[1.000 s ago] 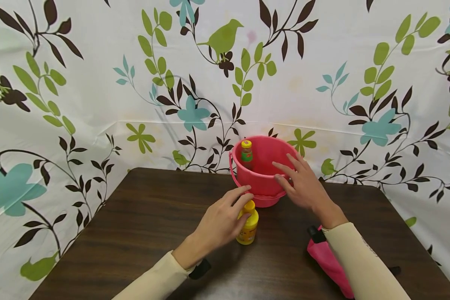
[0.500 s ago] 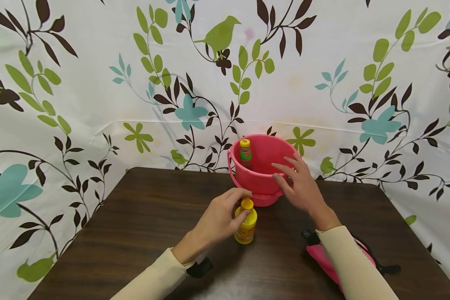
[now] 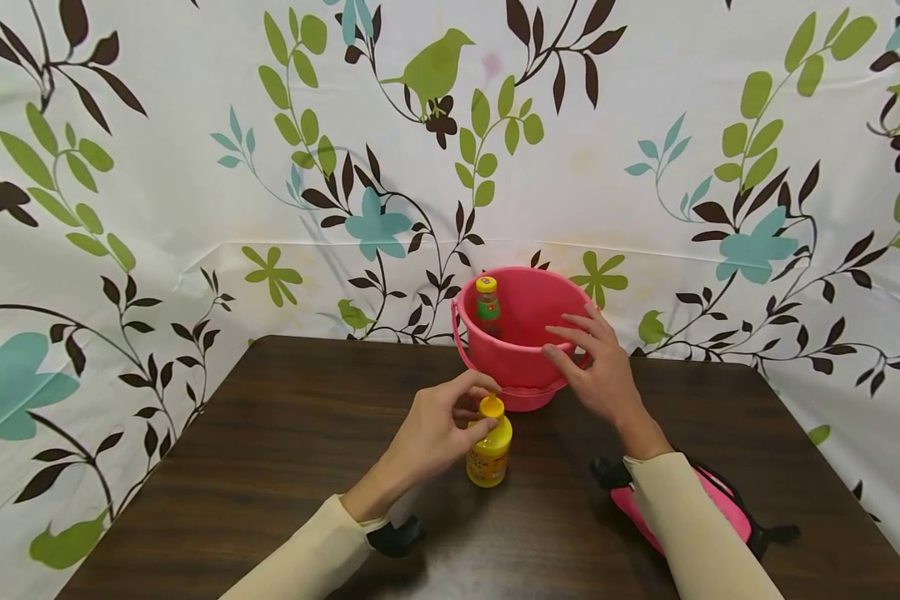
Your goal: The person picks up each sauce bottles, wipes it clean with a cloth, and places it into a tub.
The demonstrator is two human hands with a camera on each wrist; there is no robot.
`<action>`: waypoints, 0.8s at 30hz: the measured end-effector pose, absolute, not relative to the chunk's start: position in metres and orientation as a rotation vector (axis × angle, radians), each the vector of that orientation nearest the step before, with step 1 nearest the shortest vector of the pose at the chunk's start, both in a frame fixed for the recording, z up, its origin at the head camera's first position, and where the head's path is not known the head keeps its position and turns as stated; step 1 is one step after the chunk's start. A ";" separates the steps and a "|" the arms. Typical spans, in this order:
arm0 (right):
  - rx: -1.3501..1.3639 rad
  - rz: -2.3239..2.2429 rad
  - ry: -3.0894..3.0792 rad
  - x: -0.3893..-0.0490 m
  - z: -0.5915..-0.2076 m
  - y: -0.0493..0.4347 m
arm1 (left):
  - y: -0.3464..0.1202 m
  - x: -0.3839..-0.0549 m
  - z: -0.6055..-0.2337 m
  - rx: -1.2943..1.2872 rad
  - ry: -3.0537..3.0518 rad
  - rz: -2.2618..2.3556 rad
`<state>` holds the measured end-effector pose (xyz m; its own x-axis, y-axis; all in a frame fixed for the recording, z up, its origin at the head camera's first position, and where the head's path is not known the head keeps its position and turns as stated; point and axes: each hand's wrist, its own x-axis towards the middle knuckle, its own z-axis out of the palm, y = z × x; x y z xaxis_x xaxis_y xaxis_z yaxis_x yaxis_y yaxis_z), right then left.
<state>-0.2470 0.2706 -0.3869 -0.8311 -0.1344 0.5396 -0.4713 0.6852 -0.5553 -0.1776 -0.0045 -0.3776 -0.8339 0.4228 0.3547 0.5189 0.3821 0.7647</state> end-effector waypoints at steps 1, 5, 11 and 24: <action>0.467 0.987 -2.426 -0.247 -0.387 0.271 | -0.004 -0.177 -0.378 -0.862 -2.524 -1.457; 0.457 1.005 -2.393 -0.247 -0.389 0.270 | -0.003 -0.177 -0.383 -0.857 -2.488 -1.459; 0.447 1.056 -2.382 -0.247 -0.388 0.269 | -0.003 -0.178 -0.388 -0.826 -2.397 -1.488; 0.430 1.074 -2.378 -0.247 -0.389 0.270 | -0.003 -0.180 -0.377 -0.754 -2.266 -1.532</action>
